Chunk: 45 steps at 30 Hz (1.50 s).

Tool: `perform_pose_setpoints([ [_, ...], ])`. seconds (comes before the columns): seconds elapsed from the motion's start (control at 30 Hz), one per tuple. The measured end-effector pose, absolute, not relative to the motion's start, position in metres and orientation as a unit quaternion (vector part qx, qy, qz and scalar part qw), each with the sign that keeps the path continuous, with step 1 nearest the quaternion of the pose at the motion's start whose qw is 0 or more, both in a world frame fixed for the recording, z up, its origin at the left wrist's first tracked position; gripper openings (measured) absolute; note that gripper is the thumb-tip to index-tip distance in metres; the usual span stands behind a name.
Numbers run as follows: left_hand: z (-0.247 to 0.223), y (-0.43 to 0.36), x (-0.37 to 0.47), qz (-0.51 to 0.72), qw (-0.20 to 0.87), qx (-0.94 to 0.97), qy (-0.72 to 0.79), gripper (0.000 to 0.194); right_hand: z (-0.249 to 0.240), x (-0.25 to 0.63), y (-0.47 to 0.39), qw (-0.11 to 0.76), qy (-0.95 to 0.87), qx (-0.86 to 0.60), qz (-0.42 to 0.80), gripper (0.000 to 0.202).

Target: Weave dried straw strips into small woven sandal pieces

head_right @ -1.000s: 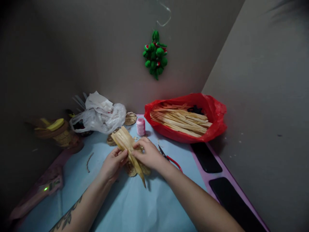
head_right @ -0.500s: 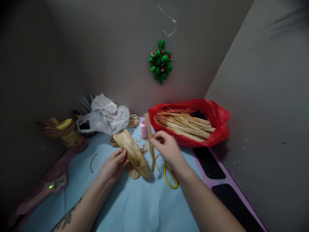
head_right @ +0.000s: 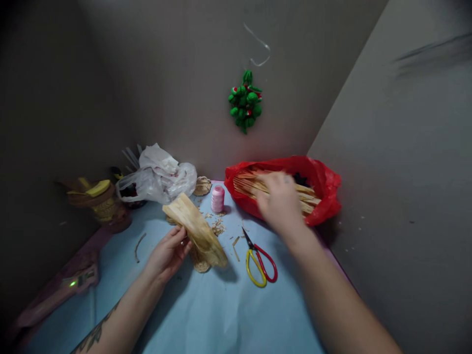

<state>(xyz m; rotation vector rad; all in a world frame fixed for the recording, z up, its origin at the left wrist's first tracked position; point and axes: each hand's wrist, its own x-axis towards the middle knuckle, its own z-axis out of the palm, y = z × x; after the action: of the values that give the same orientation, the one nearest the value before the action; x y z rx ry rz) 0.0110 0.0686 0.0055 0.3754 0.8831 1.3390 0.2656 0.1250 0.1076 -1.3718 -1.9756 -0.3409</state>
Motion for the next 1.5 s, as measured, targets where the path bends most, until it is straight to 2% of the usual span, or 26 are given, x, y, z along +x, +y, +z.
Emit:
perform_pose_setpoints([
  [0.1,0.007,0.069,0.010,0.605,0.667,0.157,0.406,0.003,0.083,0.225,0.090,0.266,-0.885,-0.383,0.020,0.023],
  [0.2,0.006,0.069,0.009,0.610,0.666,0.153,0.401,0.003,0.060,0.206,0.073,0.235,-0.913,-0.330,0.056,0.023],
  [0.27,0.003,0.069,0.009,0.614,0.667,0.153,0.394,0.003,0.051,0.205,0.074,0.230,-0.917,-0.322,0.057,0.013],
  [0.33,0.001,0.069,0.009,0.614,0.667,0.153,0.392,0.003,0.048,0.209,0.080,0.243,-0.913,-0.322,0.061,0.005],
  [0.6,-0.002,0.071,0.010,0.616,0.647,0.136,0.429,0.002,0.062,0.228,0.087,0.328,-0.860,-0.382,0.081,0.011],
  [0.73,-0.002,0.071,0.009,0.616,0.640,0.135,0.439,0.006,0.076,0.260,0.100,0.402,-0.810,-0.427,0.014,0.007],
  [0.83,-0.001,0.070,0.009,0.609,0.644,0.140,0.441,0.006,0.099,0.297,0.126,0.438,-0.739,-0.505,-0.087,0.009],
  [0.9,0.001,0.069,0.010,0.605,0.648,0.141,0.441,0.006,0.117,0.323,0.150,0.417,-0.684,-0.579,-0.151,0.013],
  [0.97,0.005,0.068,0.012,0.598,0.654,0.140,0.442,0.006,0.134,0.346,0.175,0.361,-0.635,-0.654,-0.196,0.019],
  [1.07,0.010,0.065,0.013,0.584,0.662,0.138,0.448,0.005,0.149,0.367,0.201,0.200,-0.608,-0.744,-0.191,0.031],
  [1.13,0.013,0.063,0.012,0.584,0.661,0.133,0.452,0.005,0.153,0.372,0.205,0.121,-0.638,-0.745,-0.154,0.036],
  [1.2,0.014,0.063,0.010,0.591,0.652,0.125,0.457,0.007,0.154,0.368,0.200,0.114,-0.670,-0.718,-0.151,0.037],
  [1.33,0.012,0.064,0.008,0.593,0.647,0.117,0.465,0.013,0.142,0.335,0.169,0.166,-0.709,-0.654,-0.204,0.033],
  [1.5,0.012,0.063,0.011,0.601,0.641,0.100,0.468,0.015,0.091,0.274,0.136,0.060,-0.810,-0.561,-0.161,0.036],
])
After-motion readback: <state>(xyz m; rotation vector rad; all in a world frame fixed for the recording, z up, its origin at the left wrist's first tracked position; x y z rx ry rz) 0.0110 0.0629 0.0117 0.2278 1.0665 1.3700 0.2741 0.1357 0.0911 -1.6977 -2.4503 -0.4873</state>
